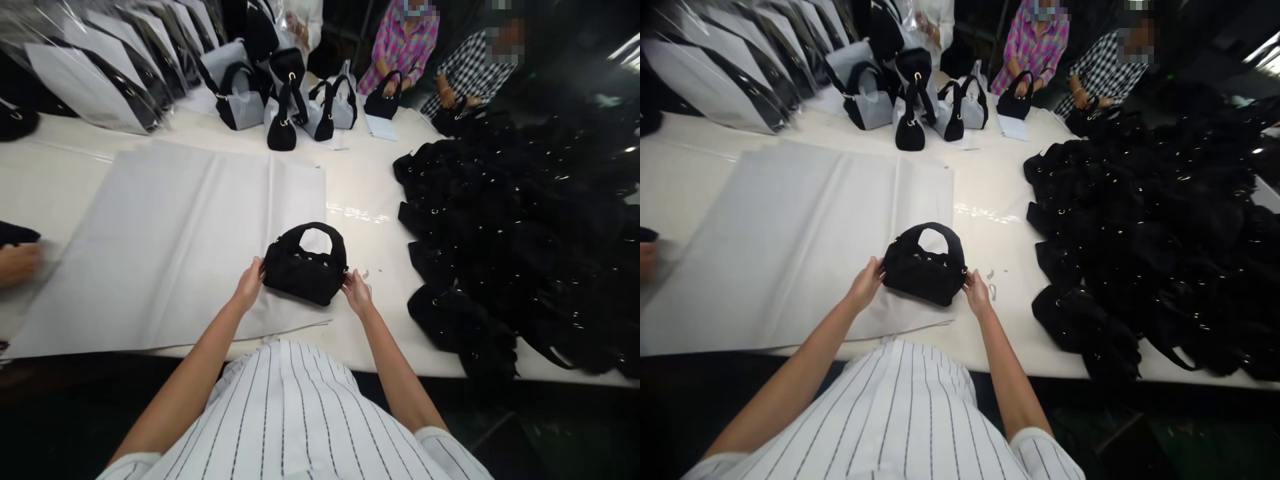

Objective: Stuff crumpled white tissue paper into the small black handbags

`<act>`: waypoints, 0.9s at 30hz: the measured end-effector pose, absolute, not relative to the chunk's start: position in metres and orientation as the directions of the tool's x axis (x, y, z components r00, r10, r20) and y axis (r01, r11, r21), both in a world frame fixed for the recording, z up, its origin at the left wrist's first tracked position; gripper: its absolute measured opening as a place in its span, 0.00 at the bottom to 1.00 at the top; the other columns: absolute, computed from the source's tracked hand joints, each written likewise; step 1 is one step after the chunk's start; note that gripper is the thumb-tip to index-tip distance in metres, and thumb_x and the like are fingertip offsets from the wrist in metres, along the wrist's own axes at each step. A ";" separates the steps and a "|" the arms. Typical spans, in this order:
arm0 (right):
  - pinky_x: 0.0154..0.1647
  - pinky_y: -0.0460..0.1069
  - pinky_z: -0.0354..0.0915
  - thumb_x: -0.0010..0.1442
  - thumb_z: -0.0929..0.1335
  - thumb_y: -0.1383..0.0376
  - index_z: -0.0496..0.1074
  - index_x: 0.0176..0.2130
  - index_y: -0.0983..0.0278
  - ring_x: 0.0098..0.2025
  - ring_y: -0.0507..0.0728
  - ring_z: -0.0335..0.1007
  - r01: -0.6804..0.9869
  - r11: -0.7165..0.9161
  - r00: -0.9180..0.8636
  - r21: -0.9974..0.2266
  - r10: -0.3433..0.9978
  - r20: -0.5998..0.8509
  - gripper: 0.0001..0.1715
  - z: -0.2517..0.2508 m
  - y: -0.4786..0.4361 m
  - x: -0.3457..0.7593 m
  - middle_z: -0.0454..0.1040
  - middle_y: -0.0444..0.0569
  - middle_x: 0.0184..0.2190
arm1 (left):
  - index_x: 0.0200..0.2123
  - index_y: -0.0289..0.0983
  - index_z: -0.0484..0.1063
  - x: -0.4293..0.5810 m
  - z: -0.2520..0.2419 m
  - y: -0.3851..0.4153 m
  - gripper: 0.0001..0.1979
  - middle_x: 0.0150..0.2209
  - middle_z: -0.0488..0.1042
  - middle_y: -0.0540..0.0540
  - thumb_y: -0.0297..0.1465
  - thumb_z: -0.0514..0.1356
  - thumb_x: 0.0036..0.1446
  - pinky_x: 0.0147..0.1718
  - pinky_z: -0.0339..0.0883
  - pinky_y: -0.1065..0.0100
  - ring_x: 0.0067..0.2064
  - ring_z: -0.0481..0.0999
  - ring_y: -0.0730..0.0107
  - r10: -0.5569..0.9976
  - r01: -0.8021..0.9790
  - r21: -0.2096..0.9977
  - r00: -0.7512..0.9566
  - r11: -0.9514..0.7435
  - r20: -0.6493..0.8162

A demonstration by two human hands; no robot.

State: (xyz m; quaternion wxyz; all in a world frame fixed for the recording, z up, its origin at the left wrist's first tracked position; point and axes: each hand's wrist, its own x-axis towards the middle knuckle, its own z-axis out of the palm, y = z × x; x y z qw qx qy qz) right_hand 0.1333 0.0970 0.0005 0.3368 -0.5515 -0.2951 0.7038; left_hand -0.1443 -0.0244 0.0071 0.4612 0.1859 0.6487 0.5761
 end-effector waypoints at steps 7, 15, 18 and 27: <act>0.63 0.57 0.59 0.64 0.60 0.45 0.70 0.52 0.63 0.63 0.59 0.62 -0.209 -0.534 -0.130 -0.819 0.845 -0.518 0.31 -0.012 0.107 0.156 0.68 0.54 0.60 | 0.65 0.30 0.56 -0.189 0.002 -0.035 0.39 0.68 0.54 0.35 0.55 0.44 0.63 0.66 0.51 0.59 0.68 0.56 0.60 0.744 -0.403 0.897 -0.540 0.182 -0.393; 0.66 0.55 0.57 0.62 0.61 0.44 0.74 0.49 0.60 0.60 0.57 0.65 -0.439 -0.585 -0.175 -0.682 0.800 -0.573 0.29 -0.031 0.079 0.111 0.71 0.46 0.58 | 0.70 0.36 0.43 -0.118 0.013 -0.025 0.38 0.71 0.42 0.43 0.53 0.41 0.64 0.69 0.34 0.58 0.71 0.41 0.63 0.912 0.090 0.942 -0.296 0.323 -0.284; 0.66 0.56 0.57 0.63 0.58 0.42 0.75 0.48 0.60 0.62 0.57 0.63 -0.428 -0.600 -0.196 -0.676 0.792 -0.579 0.32 -0.029 0.092 0.134 0.70 0.47 0.59 | 0.70 0.37 0.43 -0.133 0.017 -0.037 0.37 0.71 0.41 0.45 0.52 0.40 0.65 0.69 0.33 0.58 0.71 0.40 0.63 0.931 0.148 0.936 -0.233 0.319 -0.280; 0.66 0.57 0.56 0.62 0.59 0.41 0.71 0.55 0.58 0.65 0.58 0.59 -0.309 -0.610 -0.226 -0.729 0.792 -0.567 0.34 -0.032 0.073 0.131 0.70 0.47 0.59 | 0.70 0.40 0.40 -0.099 0.004 -0.035 0.34 0.71 0.42 0.45 0.49 0.36 0.67 0.69 0.31 0.51 0.72 0.37 0.61 0.943 0.212 0.936 -0.244 0.282 -0.229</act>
